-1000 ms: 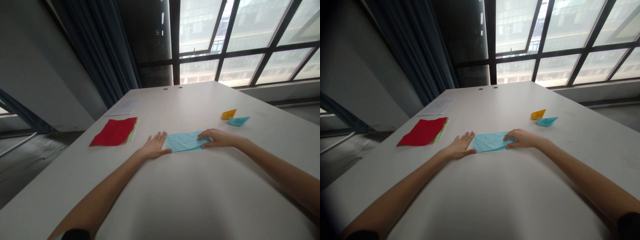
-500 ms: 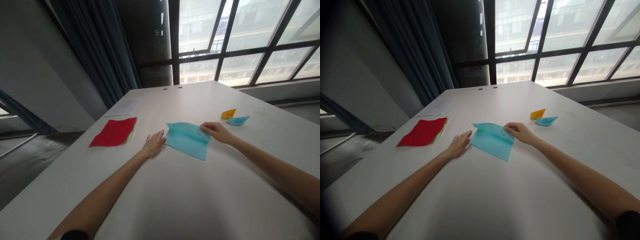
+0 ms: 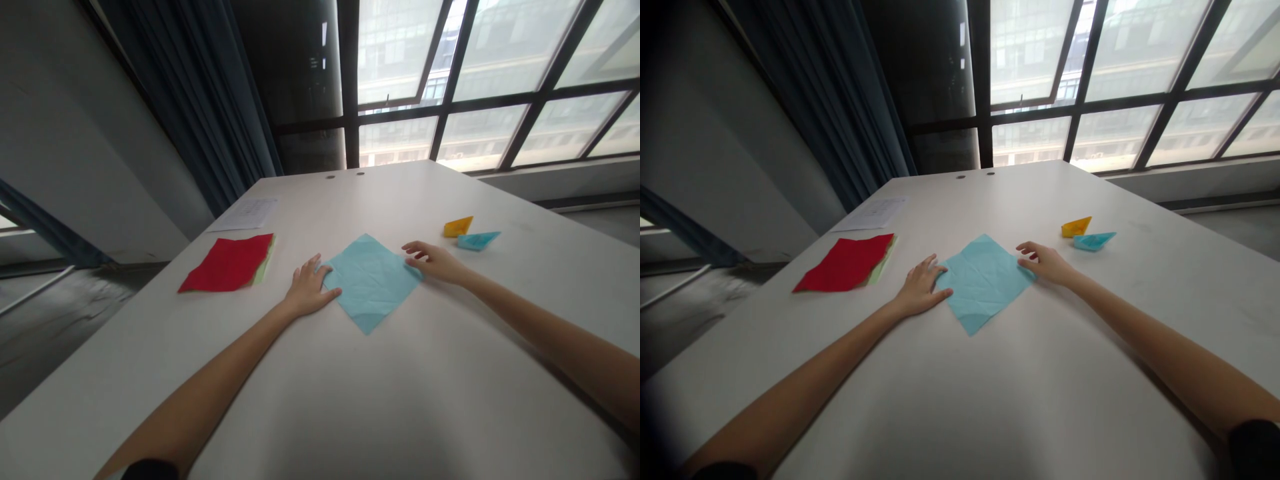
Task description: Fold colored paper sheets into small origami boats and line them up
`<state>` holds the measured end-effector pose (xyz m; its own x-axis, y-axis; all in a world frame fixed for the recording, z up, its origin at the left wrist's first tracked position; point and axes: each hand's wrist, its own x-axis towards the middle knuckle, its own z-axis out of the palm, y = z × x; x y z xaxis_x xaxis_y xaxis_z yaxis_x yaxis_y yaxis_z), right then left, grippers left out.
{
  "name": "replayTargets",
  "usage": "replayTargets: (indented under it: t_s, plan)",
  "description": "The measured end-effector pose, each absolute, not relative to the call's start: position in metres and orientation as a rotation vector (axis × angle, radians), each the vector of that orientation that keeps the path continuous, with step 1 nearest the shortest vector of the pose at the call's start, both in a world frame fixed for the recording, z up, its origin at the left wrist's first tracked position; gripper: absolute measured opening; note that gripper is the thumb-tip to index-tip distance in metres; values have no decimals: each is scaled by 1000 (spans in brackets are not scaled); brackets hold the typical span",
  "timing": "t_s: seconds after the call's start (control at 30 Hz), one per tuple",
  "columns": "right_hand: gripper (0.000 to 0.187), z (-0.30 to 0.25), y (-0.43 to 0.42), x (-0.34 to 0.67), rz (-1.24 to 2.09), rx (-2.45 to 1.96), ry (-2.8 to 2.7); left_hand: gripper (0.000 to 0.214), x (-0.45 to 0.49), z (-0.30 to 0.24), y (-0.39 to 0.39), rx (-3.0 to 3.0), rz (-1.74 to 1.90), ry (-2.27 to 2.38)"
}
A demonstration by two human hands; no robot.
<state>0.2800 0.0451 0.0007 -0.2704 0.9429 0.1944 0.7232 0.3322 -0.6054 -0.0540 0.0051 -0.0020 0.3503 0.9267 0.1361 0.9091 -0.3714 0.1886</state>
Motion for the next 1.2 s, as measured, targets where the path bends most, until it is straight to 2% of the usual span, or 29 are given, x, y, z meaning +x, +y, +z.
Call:
replayTargets:
  t_s: [0.2, 0.37, 0.6, 0.73, 0.87, 1.07, 1.2]
  plan:
    - [33, 3, 39, 273, 404, -1195, -2402, 52, -58, 1, 5, 2591, 211, 1586]
    - [35, -2, 37, 277, 309, -1262, -2513, 52, -54, -2, 4, 2572, 227, 1694]
    - [66, -12, 38, 283, 146, -1628, -2431, 59, -49, -10, 7, 2493, 270, 1929]
    - [70, -15, 39, 282, 141, -1690, -2450, 55, -51, -9, 8, 2506, 318, 1885]
    - [64, -13, 38, 278, 205, -1705, -2393, 48, -52, -7, 8, 2507, 384, 1844]
    - [40, -10, 39, 274, 389, -1596, -2244, 41, -53, -8, 11, 2441, 540, 1794]
    - [27, -6, 38, 273, 572, -1452, -2107, 23, -55, -8, 14, 2329, 723, 1739]
